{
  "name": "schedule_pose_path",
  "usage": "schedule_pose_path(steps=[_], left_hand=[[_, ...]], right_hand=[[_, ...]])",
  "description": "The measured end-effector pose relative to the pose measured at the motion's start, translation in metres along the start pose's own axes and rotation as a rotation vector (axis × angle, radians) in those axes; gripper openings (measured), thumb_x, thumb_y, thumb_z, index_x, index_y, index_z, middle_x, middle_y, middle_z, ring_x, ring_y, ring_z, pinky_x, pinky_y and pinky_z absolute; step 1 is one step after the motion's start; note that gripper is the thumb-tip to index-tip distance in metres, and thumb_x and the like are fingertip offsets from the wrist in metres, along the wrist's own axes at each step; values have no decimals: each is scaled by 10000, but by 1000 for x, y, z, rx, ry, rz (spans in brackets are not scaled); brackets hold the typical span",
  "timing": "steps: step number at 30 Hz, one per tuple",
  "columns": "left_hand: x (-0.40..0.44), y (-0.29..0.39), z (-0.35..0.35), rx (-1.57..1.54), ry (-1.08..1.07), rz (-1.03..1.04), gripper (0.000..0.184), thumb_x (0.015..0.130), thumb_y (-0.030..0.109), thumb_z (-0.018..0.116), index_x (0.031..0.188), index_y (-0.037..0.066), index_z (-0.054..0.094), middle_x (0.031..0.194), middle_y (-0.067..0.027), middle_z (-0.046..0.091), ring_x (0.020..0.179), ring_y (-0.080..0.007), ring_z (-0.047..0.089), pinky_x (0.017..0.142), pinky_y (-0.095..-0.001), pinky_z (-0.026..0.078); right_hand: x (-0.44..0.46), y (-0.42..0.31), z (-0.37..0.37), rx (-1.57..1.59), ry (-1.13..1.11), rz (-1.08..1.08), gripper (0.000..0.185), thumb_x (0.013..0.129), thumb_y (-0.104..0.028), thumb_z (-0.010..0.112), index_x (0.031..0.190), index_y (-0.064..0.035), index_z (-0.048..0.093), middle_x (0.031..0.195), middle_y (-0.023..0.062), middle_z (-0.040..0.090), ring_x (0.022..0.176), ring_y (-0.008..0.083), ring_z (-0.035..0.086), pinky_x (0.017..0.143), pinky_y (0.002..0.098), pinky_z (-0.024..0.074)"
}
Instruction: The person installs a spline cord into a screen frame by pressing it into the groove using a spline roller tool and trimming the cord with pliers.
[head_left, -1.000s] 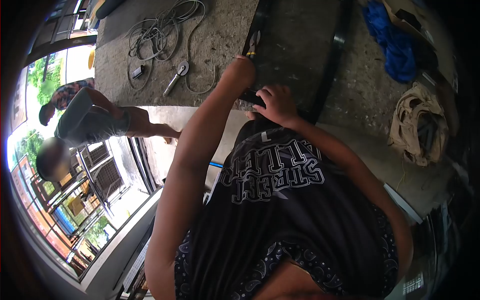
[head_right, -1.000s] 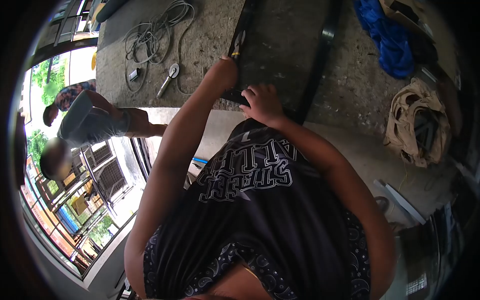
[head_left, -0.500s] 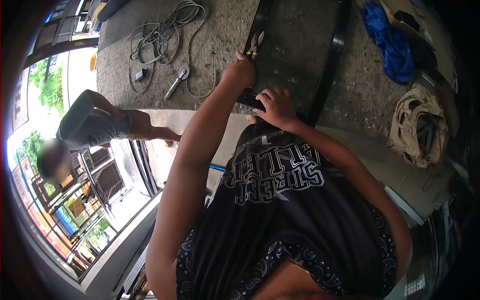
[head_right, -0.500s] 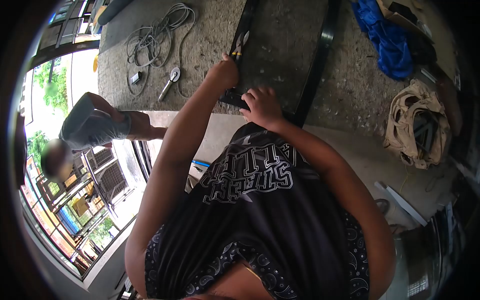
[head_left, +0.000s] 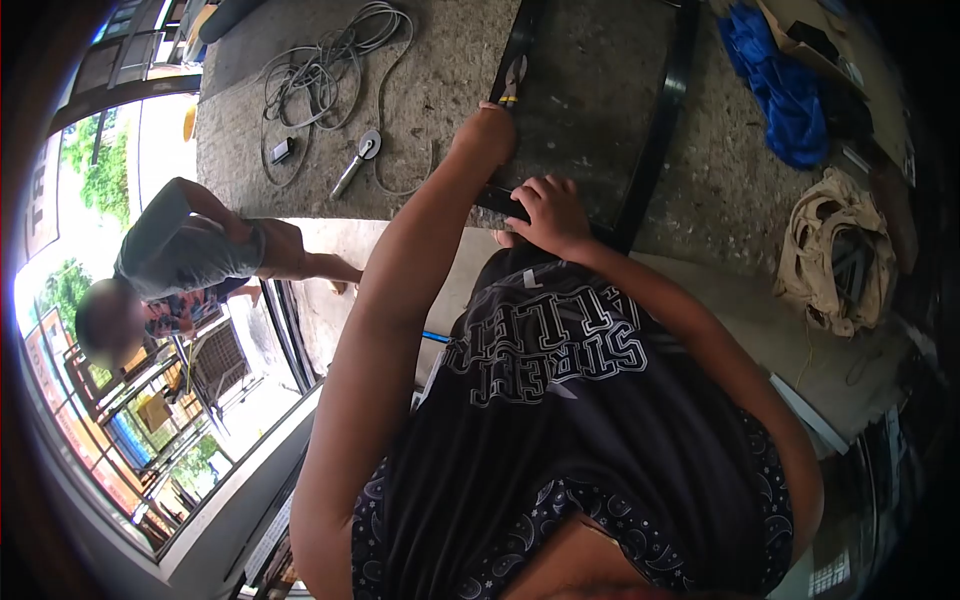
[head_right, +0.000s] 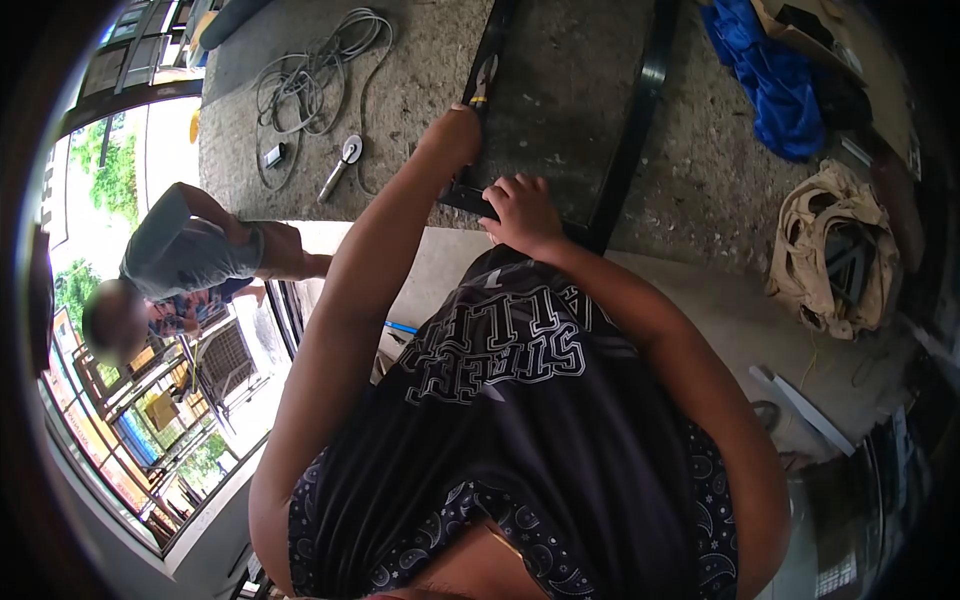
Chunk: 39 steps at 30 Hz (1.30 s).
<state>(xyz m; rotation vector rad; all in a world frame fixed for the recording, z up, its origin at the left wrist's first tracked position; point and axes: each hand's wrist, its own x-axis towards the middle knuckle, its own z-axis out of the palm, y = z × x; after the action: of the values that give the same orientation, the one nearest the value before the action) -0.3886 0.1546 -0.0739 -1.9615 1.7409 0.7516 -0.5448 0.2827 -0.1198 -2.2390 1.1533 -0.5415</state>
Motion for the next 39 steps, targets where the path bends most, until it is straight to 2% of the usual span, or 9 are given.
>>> schedule_pose_path(steps=[7,10,17,19,23,26,30,35,39], left_hand=[[61,-20,37,148,138,108,458,792,136,689,1135,-157,611,1107,-316,666,1065,-369,682,880,-416,568],[55,-9,31,165,166,-9,335,797,133,677,1036,-102,688,1141,-291,667,1082,-365,677,886,-418,566],[47,9,4,233,-14,40,480,820,100,660,1221,-152,580,1226,-255,652,1111,-361,668,891,-418,565],[35,27,-9,217,-51,-97,517,823,109,667,1249,-161,553,1220,-251,657,1109,-364,669,896,-428,562],[72,17,17,75,159,-114,607,818,118,686,1299,-193,484,1226,-250,654,1107,-377,668,911,-464,551],[50,16,-10,475,11,321,552,830,110,662,1275,-184,519,1185,-241,676,1081,-373,679,903,-453,553],[55,28,-5,265,174,-23,259,803,91,655,1017,-37,724,1078,-204,717,1019,-337,701,880,-409,562],[49,33,-30,241,34,93,200,780,108,669,928,10,762,990,-176,739,966,-328,715,878,-396,560],[142,-4,22,479,166,152,164,798,111,660,876,13,766,873,-158,746,874,-298,734,792,-388,575]], right_hand=[[-1,2,2,12,19,5,365,785,-380,759,1047,-156,639,1059,24,589,1056,247,550,952,456,384],[0,2,4,6,15,0,367,782,-380,762,1048,-158,640,1062,25,590,1058,245,551,957,454,383],[-1,3,5,8,14,-2,362,786,-374,762,1053,-164,638,1065,24,589,1075,238,547,958,448,383],[-1,3,4,12,20,-2,361,784,-372,765,1050,-164,638,1068,21,587,1075,236,546,958,446,383],[-1,3,3,13,-1,12,362,778,-366,772,1045,-163,635,1076,17,582,1073,231,545,957,442,383],[-1,4,4,23,6,2,357,778,-357,774,1041,-161,635,1074,15,579,1071,229,544,957,439,382],[1,4,3,27,8,6,359,775,-351,775,1040,-156,632,1070,15,577,1067,229,543,956,436,383],[-1,4,4,25,19,8,368,768,-346,778,1045,-152,633,1066,17,577,1064,231,542,954,436,383],[0,6,6,18,60,-20,377,752,-381,784,1023,-158,645,1027,13,582,1019,229,554,917,425,389]])
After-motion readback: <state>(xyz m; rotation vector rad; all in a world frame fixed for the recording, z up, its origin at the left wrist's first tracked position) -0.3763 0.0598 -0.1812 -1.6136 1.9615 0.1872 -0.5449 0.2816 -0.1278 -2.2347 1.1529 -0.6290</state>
